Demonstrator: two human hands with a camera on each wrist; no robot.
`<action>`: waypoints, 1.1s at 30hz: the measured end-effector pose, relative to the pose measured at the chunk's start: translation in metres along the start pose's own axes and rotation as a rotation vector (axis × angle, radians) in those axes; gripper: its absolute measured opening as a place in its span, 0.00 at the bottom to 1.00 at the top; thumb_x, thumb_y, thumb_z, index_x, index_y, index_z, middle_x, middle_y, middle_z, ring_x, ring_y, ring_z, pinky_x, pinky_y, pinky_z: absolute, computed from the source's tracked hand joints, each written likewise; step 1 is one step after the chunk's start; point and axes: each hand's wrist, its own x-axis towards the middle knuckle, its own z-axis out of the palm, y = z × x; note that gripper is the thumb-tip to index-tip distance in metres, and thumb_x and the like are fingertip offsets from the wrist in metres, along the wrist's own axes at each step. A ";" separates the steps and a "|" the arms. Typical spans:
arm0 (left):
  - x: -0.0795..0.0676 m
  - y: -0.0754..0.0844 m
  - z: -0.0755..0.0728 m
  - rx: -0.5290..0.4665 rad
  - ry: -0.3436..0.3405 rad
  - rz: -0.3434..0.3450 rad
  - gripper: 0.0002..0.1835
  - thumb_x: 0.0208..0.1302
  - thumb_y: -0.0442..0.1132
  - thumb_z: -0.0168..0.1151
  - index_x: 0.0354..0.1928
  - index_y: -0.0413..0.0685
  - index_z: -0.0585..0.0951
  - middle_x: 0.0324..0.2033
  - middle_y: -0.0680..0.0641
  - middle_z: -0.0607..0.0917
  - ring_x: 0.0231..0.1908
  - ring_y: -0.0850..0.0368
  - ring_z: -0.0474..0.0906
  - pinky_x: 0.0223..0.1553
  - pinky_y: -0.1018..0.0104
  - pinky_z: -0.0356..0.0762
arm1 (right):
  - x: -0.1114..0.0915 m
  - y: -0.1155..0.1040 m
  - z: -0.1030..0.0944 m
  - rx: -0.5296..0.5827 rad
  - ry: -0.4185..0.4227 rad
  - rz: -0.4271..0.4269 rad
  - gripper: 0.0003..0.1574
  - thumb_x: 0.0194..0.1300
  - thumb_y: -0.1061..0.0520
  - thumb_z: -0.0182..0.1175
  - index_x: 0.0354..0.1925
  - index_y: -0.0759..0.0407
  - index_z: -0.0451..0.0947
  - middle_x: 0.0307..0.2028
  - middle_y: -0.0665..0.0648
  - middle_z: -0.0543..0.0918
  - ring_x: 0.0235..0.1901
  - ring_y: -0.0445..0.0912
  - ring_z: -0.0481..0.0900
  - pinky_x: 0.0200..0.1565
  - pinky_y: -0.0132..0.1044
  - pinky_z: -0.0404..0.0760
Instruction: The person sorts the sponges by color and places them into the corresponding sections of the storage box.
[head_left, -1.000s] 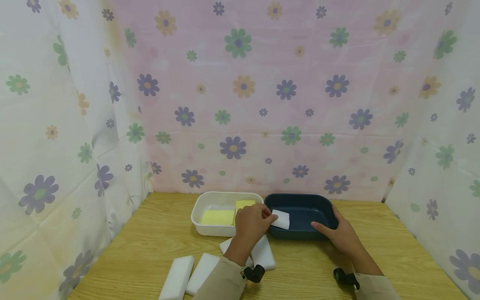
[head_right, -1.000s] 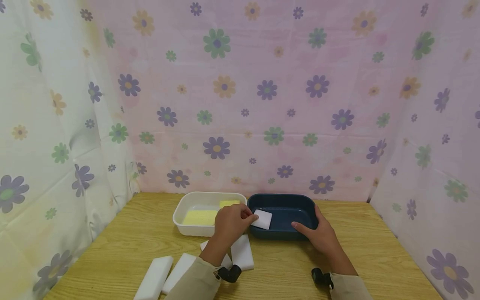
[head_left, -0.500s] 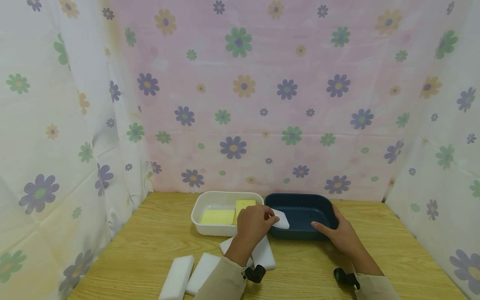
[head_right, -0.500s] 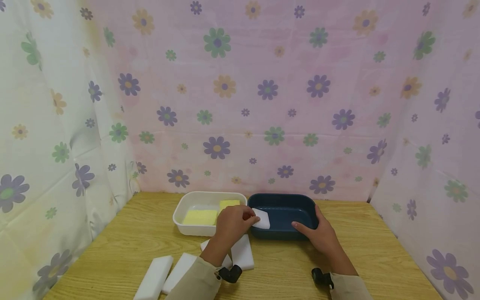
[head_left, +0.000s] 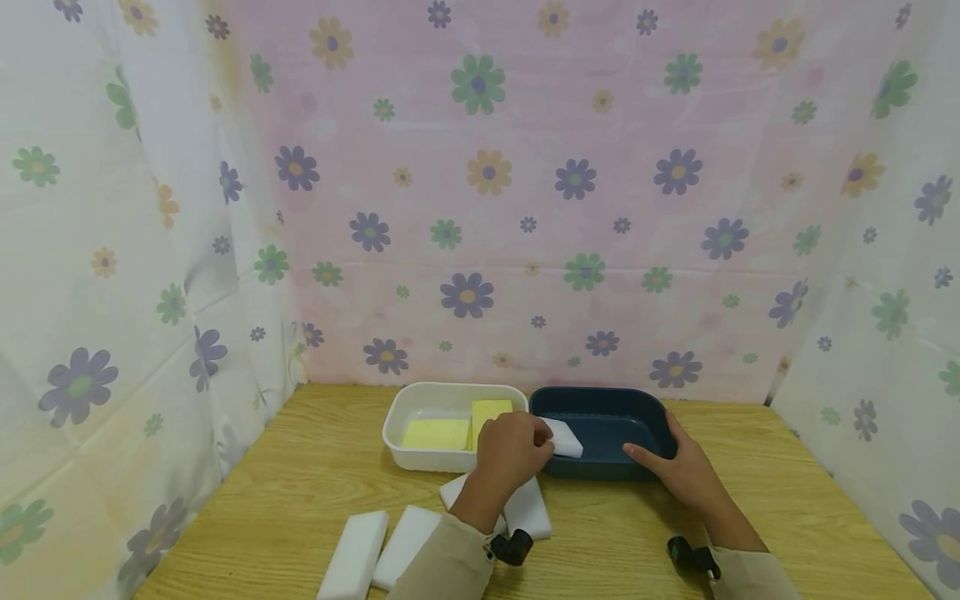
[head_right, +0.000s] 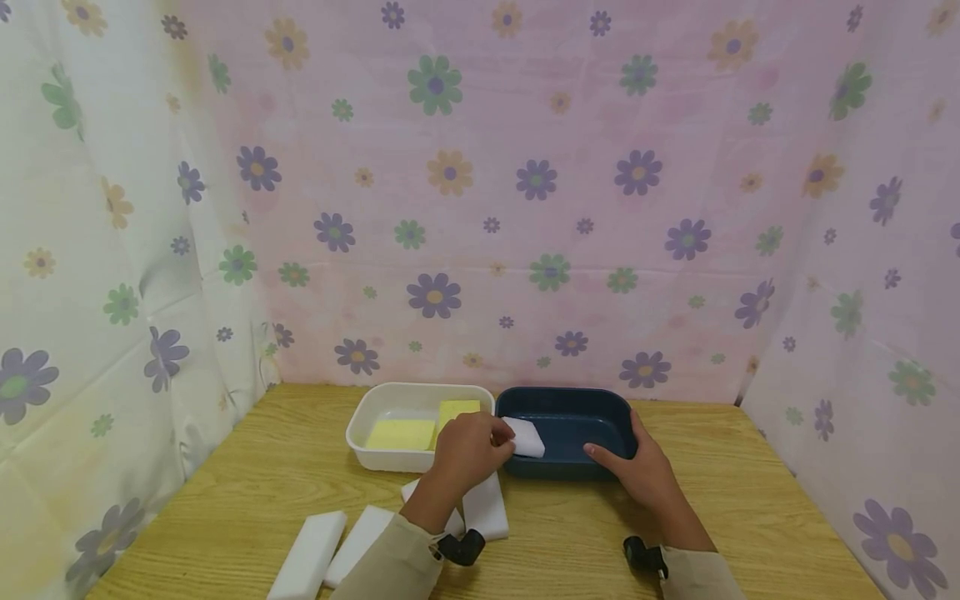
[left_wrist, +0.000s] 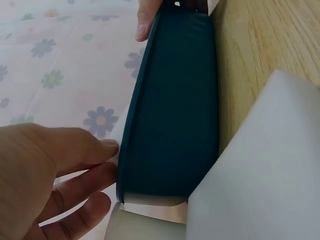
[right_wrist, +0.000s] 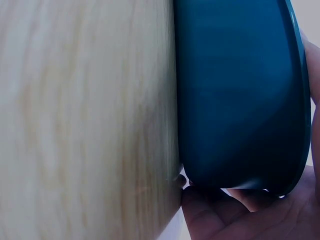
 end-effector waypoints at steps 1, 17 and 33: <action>0.000 0.000 0.001 0.006 0.005 -0.003 0.05 0.65 0.50 0.72 0.40 0.66 0.93 0.30 0.65 0.89 0.32 0.64 0.82 0.34 0.63 0.74 | 0.000 0.000 0.000 -0.001 0.001 -0.001 0.76 0.67 0.25 0.61 0.82 0.52 0.20 0.81 0.73 0.35 0.77 0.77 0.42 0.69 0.76 0.56; -0.004 0.003 -0.007 -0.004 0.066 -0.010 0.04 0.62 0.50 0.76 0.38 0.64 0.92 0.32 0.63 0.91 0.32 0.63 0.84 0.34 0.63 0.75 | 0.001 0.002 -0.001 -0.008 0.007 -0.007 0.75 0.68 0.25 0.60 0.82 0.53 0.21 0.81 0.74 0.36 0.77 0.77 0.43 0.69 0.76 0.57; -0.026 -0.014 -0.032 -0.085 -0.080 0.044 0.11 0.60 0.54 0.77 0.42 0.61 0.92 0.41 0.60 0.89 0.37 0.62 0.83 0.30 0.67 0.77 | 0.001 0.001 0.000 -0.022 0.006 -0.005 0.76 0.67 0.24 0.60 0.82 0.53 0.20 0.80 0.76 0.36 0.77 0.77 0.43 0.69 0.76 0.57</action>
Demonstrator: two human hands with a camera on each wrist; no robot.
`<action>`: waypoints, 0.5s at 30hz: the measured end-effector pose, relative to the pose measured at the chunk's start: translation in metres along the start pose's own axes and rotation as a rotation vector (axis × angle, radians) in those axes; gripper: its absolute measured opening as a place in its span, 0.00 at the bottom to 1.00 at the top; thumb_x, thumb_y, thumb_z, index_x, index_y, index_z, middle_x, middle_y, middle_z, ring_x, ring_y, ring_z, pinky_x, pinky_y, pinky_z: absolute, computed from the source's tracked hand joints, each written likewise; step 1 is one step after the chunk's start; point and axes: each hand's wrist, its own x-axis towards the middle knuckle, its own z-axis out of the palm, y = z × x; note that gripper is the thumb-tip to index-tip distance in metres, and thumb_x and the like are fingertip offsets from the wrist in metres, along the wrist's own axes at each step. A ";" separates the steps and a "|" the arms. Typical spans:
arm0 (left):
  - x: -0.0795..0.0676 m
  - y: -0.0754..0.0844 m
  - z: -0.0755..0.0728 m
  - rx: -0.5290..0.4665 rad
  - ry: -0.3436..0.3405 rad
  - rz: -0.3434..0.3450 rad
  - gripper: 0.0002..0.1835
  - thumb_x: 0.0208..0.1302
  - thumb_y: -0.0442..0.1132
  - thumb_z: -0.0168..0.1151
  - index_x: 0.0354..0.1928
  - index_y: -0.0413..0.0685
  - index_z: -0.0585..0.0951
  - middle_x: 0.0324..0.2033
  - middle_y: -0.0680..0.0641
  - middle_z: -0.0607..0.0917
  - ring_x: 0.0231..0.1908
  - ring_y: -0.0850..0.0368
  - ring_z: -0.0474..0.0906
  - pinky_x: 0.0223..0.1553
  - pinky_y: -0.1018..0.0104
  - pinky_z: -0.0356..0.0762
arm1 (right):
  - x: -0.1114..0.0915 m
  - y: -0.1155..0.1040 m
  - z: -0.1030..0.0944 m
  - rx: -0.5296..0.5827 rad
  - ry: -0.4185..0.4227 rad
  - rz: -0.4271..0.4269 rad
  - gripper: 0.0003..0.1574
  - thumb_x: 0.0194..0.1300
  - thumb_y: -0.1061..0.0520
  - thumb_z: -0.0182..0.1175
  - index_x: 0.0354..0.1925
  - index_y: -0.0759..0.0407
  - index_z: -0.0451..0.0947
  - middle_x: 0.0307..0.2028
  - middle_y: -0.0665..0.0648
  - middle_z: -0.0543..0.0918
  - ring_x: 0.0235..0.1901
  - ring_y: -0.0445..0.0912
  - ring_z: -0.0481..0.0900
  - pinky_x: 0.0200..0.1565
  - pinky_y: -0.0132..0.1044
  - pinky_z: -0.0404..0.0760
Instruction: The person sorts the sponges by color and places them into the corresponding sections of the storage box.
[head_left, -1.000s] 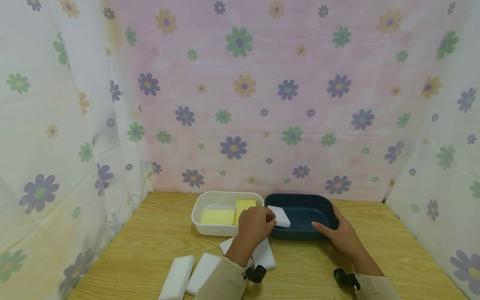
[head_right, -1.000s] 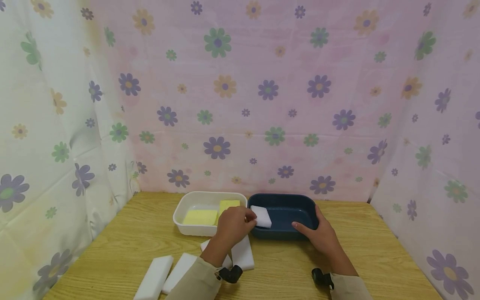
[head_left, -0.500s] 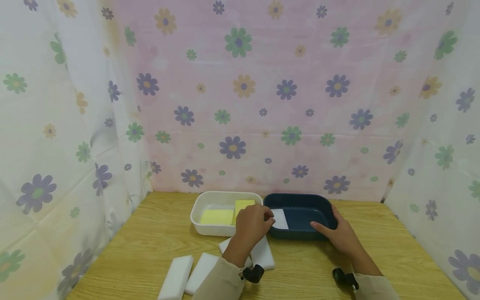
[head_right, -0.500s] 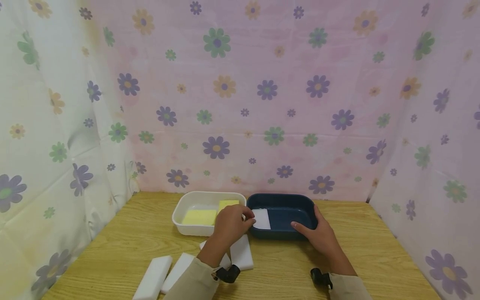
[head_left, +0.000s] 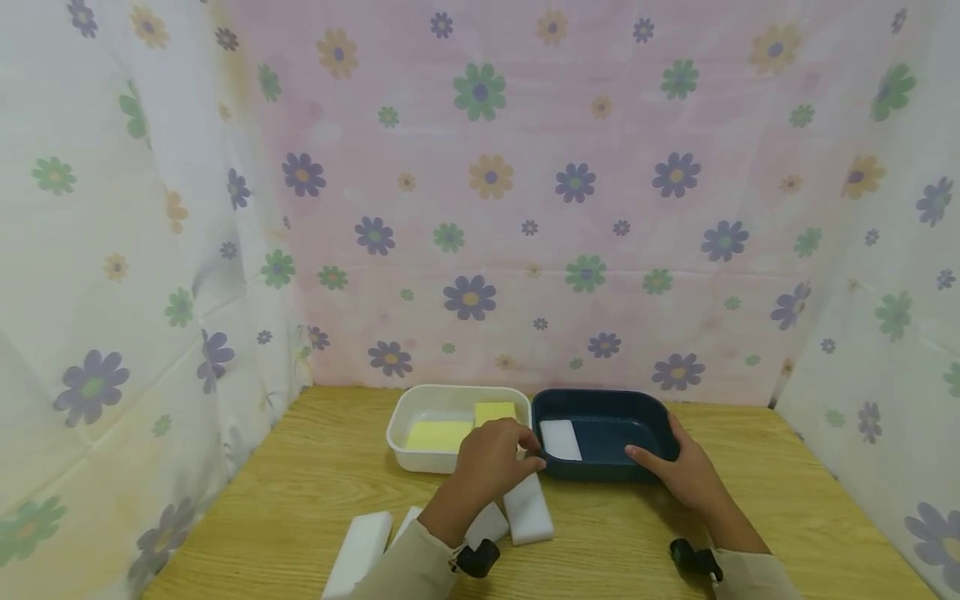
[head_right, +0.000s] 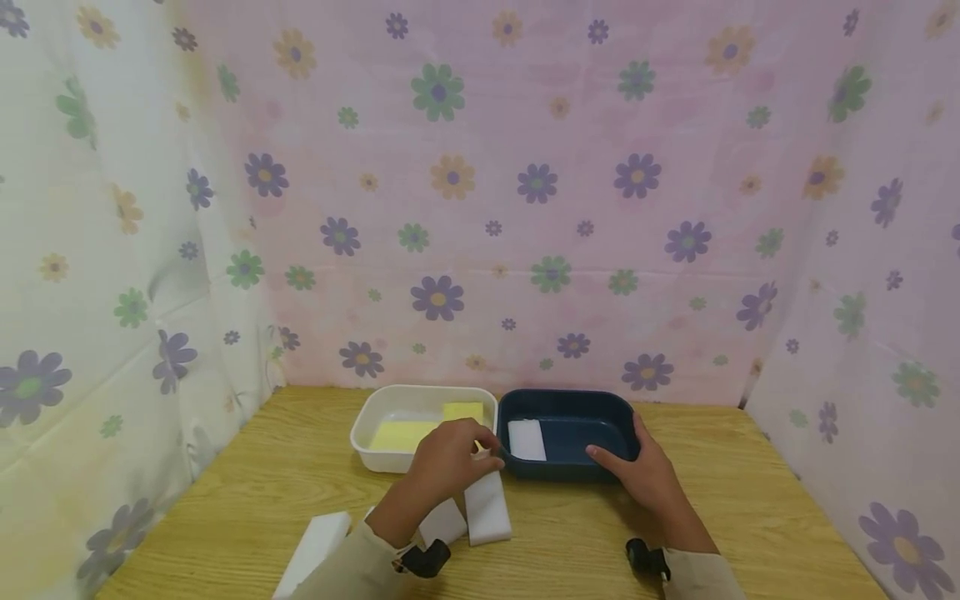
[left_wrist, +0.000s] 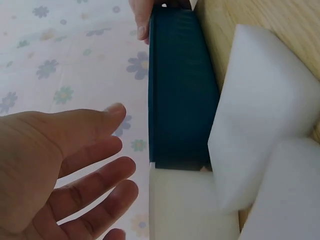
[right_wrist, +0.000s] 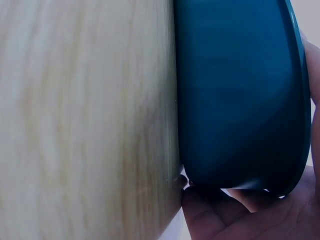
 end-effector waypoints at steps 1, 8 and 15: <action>-0.002 -0.002 -0.001 -0.011 -0.012 0.006 0.12 0.60 0.54 0.77 0.42 0.60 0.92 0.41 0.60 0.89 0.37 0.62 0.83 0.30 0.67 0.77 | 0.000 0.001 0.000 0.001 -0.004 0.001 0.76 0.67 0.24 0.60 0.82 0.53 0.20 0.80 0.76 0.36 0.76 0.77 0.43 0.69 0.76 0.57; -0.019 -0.013 -0.015 -0.105 -0.134 0.032 0.20 0.59 0.58 0.76 0.49 0.57 0.90 0.45 0.54 0.89 0.43 0.60 0.84 0.37 0.66 0.80 | -0.001 0.000 -0.001 0.011 -0.014 -0.008 0.76 0.67 0.24 0.60 0.82 0.51 0.19 0.80 0.75 0.35 0.76 0.78 0.42 0.69 0.76 0.57; -0.037 -0.031 -0.032 -0.193 -0.256 -0.013 0.31 0.58 0.58 0.77 0.59 0.52 0.85 0.51 0.49 0.88 0.50 0.51 0.85 0.46 0.57 0.83 | -0.001 -0.001 -0.001 0.007 -0.018 -0.001 0.76 0.67 0.24 0.59 0.82 0.51 0.19 0.80 0.76 0.35 0.76 0.78 0.42 0.69 0.76 0.57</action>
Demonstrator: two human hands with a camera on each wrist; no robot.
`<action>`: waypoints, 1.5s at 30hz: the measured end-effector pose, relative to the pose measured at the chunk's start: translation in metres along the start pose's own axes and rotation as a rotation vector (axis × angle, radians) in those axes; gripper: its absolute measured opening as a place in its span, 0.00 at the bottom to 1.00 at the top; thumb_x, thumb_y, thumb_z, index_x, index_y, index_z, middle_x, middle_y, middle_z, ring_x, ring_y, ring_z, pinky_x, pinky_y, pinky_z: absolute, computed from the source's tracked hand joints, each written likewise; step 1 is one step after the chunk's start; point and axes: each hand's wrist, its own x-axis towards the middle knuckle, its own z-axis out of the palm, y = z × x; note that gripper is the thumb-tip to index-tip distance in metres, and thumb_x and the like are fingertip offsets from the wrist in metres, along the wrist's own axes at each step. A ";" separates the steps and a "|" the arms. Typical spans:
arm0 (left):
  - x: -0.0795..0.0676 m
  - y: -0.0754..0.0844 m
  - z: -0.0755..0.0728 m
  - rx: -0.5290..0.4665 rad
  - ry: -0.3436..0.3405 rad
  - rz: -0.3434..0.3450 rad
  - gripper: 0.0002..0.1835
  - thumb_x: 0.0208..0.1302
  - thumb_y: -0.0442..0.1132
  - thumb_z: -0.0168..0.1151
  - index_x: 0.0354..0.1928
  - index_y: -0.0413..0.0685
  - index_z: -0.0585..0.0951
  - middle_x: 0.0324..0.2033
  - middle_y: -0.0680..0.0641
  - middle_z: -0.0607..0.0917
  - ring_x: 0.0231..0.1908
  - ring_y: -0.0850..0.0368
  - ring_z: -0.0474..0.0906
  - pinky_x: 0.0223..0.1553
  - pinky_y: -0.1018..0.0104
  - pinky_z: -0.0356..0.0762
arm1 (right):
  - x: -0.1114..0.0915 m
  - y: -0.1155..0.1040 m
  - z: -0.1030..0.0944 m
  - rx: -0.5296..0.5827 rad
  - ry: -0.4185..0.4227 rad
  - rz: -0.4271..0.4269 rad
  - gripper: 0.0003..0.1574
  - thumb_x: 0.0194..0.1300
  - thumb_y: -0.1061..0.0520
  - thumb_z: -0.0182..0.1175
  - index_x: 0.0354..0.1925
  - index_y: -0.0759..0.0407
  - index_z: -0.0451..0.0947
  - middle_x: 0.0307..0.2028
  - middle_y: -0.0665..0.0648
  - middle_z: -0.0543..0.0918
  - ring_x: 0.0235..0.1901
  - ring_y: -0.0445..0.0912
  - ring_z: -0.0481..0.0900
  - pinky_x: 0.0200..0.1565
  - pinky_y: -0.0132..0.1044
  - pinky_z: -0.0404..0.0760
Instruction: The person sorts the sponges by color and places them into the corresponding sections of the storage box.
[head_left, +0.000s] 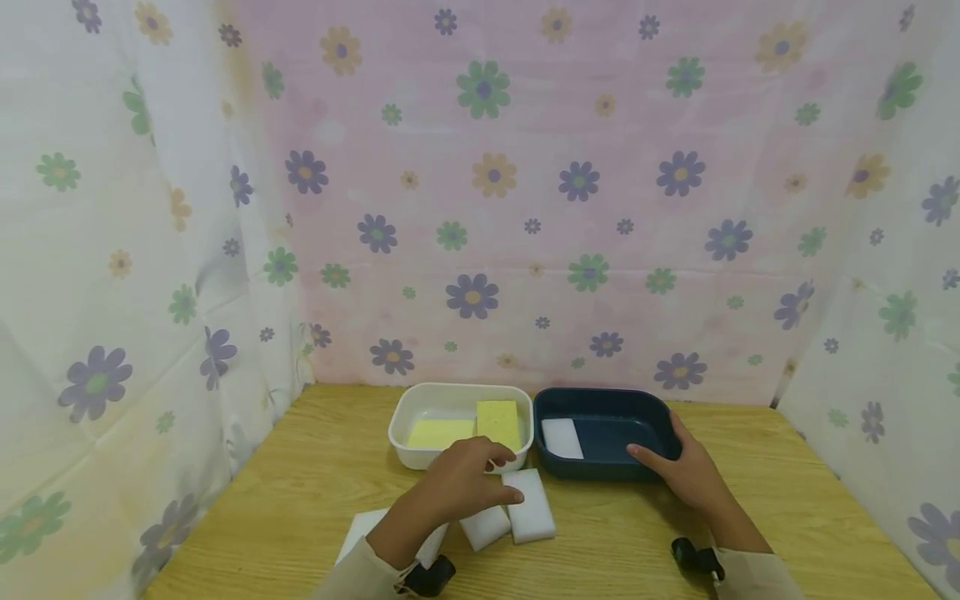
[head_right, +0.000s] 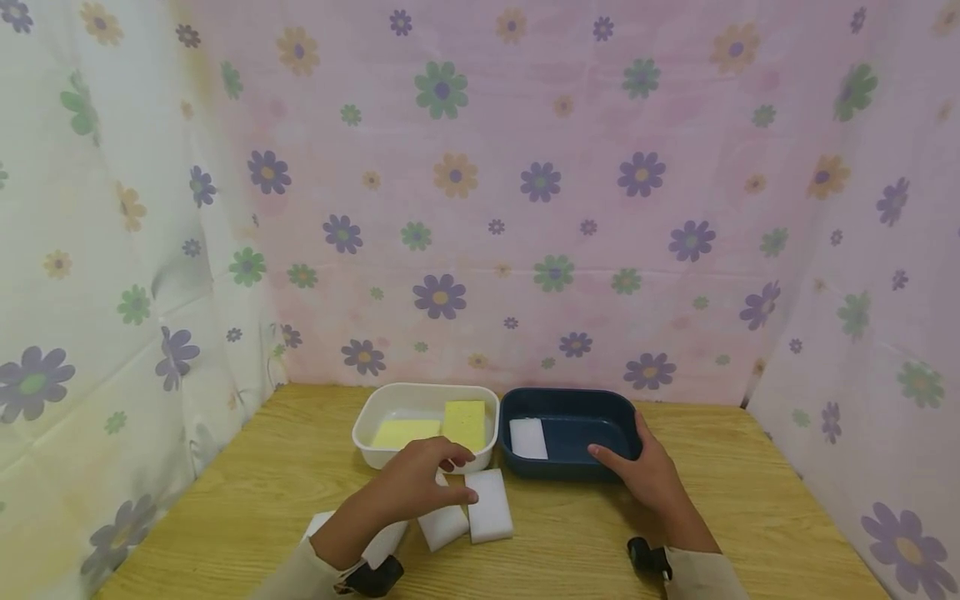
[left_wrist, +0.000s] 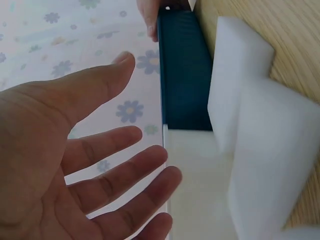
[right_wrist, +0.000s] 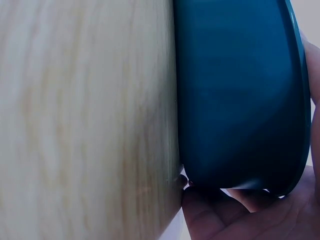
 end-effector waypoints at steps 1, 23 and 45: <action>-0.004 -0.004 -0.003 -0.007 -0.010 0.002 0.32 0.58 0.58 0.77 0.60 0.50 0.85 0.51 0.48 0.88 0.51 0.50 0.85 0.47 0.56 0.83 | 0.000 0.000 0.000 -0.002 0.000 0.002 0.76 0.67 0.24 0.60 0.82 0.51 0.19 0.80 0.76 0.35 0.76 0.78 0.43 0.69 0.77 0.57; -0.105 -0.109 -0.061 -0.124 -0.078 -0.017 0.47 0.50 0.62 0.81 0.70 0.50 0.76 0.66 0.47 0.79 0.66 0.39 0.74 0.62 0.36 0.74 | 0.001 0.003 0.001 0.004 0.000 -0.010 0.76 0.67 0.23 0.60 0.82 0.50 0.19 0.81 0.73 0.33 0.77 0.77 0.41 0.69 0.77 0.56; -0.145 -0.152 -0.071 -0.062 -0.190 -0.020 0.68 0.39 0.63 0.84 0.82 0.54 0.59 0.80 0.36 0.57 0.76 0.19 0.45 0.61 0.12 0.46 | 0.001 0.004 0.001 -0.008 0.001 -0.012 0.75 0.67 0.23 0.59 0.82 0.50 0.19 0.81 0.75 0.35 0.76 0.78 0.43 0.68 0.77 0.57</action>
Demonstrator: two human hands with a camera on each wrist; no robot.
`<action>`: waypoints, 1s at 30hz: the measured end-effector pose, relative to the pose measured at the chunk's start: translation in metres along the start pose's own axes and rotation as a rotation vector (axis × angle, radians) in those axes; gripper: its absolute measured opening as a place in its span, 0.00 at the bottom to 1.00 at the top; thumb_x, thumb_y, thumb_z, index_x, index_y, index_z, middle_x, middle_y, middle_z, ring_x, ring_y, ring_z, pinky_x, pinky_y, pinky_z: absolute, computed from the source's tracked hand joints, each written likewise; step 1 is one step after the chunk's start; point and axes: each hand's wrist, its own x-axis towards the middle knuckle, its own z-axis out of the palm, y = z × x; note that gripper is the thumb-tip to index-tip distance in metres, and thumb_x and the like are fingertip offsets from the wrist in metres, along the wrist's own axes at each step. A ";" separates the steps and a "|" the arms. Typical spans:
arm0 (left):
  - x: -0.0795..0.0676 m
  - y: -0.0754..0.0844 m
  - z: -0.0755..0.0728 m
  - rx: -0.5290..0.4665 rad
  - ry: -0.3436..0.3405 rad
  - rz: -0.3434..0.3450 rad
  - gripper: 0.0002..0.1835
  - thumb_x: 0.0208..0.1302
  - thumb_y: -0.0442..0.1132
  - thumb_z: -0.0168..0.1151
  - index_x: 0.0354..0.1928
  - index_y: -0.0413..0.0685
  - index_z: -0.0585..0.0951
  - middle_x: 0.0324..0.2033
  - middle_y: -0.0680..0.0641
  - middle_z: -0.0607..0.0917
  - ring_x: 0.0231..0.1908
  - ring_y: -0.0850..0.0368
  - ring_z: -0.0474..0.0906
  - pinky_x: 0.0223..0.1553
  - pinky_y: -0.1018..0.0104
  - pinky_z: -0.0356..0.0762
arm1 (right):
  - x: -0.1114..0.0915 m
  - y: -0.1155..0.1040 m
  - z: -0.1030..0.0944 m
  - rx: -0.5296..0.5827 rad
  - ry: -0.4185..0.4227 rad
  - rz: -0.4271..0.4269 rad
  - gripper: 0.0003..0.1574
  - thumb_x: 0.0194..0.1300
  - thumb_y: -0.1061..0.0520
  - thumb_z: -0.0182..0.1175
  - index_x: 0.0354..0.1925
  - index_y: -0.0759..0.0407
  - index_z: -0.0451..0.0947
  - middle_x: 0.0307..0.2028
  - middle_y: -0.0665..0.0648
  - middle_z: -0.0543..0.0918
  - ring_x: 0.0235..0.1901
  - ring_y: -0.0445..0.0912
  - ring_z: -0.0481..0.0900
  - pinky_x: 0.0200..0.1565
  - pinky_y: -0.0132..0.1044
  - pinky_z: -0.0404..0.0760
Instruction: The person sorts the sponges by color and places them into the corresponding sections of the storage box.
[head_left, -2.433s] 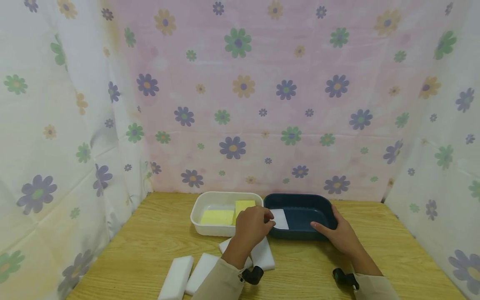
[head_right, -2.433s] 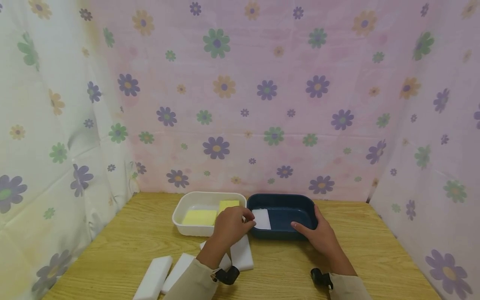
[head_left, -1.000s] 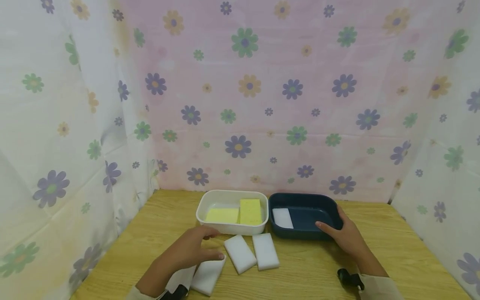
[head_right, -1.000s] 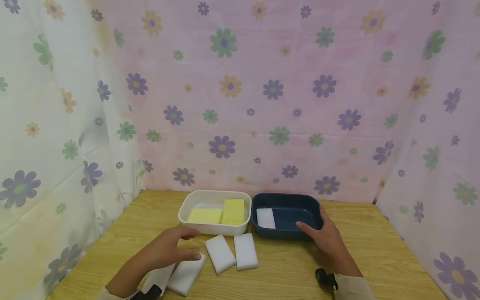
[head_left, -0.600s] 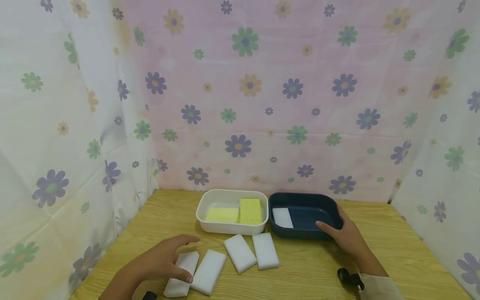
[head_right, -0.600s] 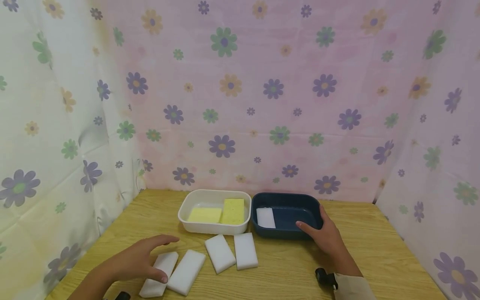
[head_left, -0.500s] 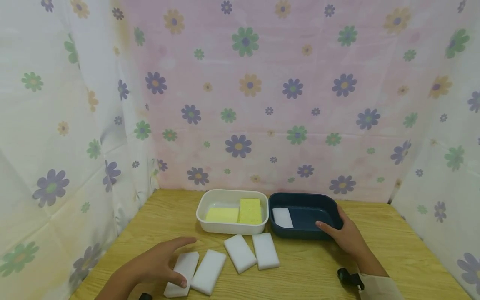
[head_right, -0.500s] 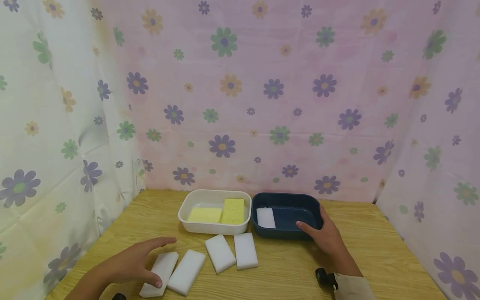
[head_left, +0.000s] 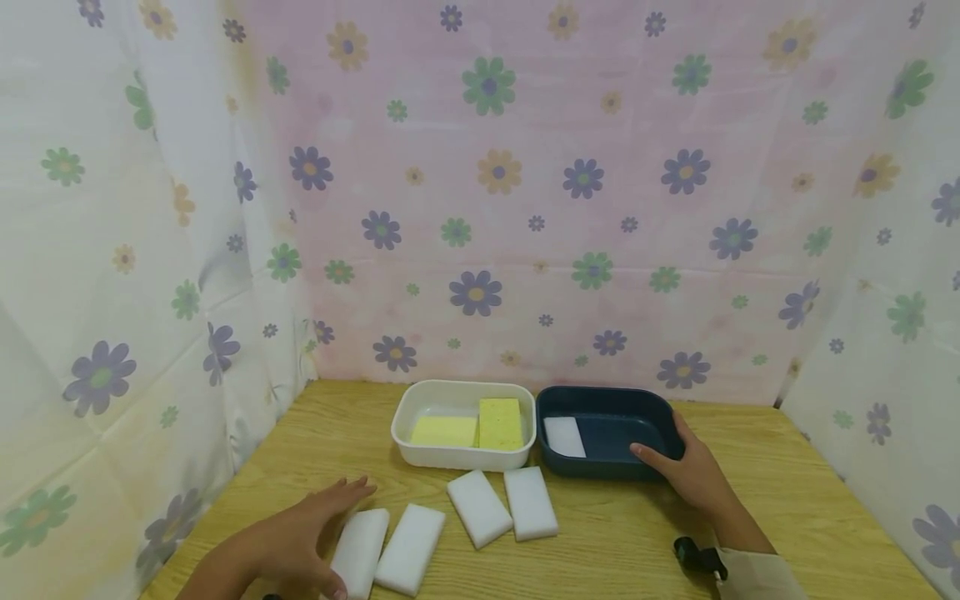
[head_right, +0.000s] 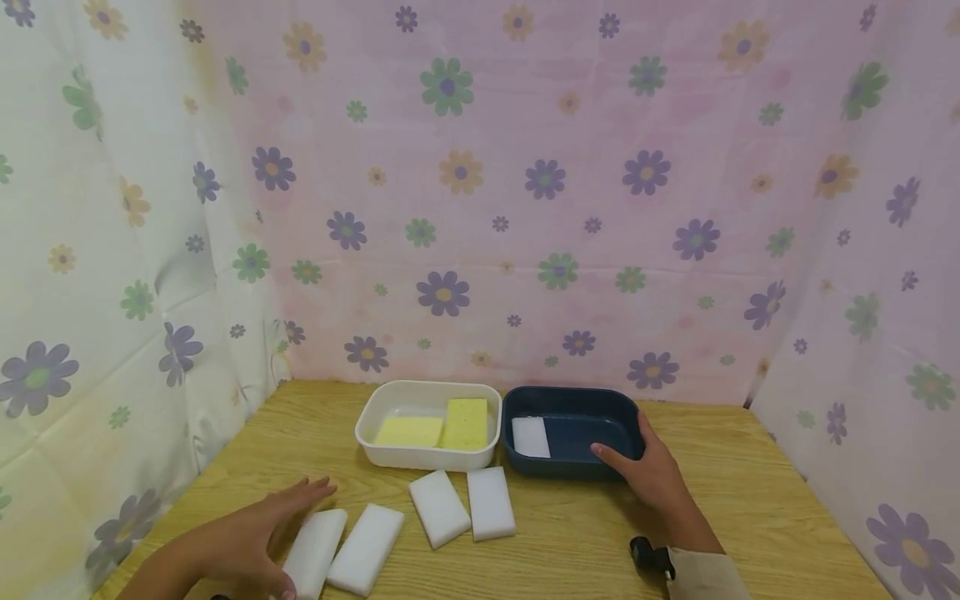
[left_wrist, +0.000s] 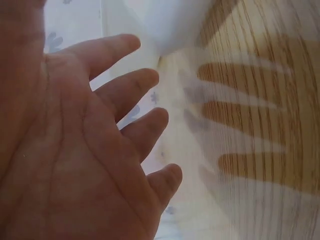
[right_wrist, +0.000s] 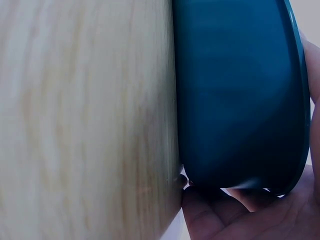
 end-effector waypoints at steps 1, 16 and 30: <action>-0.001 0.001 0.000 0.007 -0.005 0.010 0.67 0.39 0.63 0.84 0.81 0.54 0.59 0.80 0.36 0.57 0.76 0.19 0.46 0.62 0.12 0.45 | 0.000 0.000 0.000 0.000 0.000 0.000 0.76 0.67 0.23 0.59 0.82 0.50 0.19 0.81 0.75 0.35 0.76 0.78 0.43 0.68 0.77 0.57; -0.004 0.002 -0.002 -0.014 -0.088 -0.031 0.57 0.48 0.59 0.83 0.78 0.52 0.66 0.79 0.39 0.60 0.76 0.21 0.48 0.64 0.14 0.43 | 0.001 0.001 0.000 -0.004 0.002 0.005 0.77 0.65 0.21 0.59 0.82 0.50 0.19 0.81 0.75 0.35 0.76 0.78 0.43 0.68 0.77 0.57; 0.020 0.011 0.004 0.032 -0.040 0.000 0.62 0.40 0.64 0.84 0.78 0.53 0.66 0.76 0.44 0.69 0.75 0.29 0.60 0.67 0.21 0.56 | 0.001 0.001 -0.001 0.001 -0.006 0.009 0.76 0.65 0.21 0.59 0.82 0.49 0.19 0.81 0.75 0.36 0.76 0.78 0.43 0.68 0.77 0.57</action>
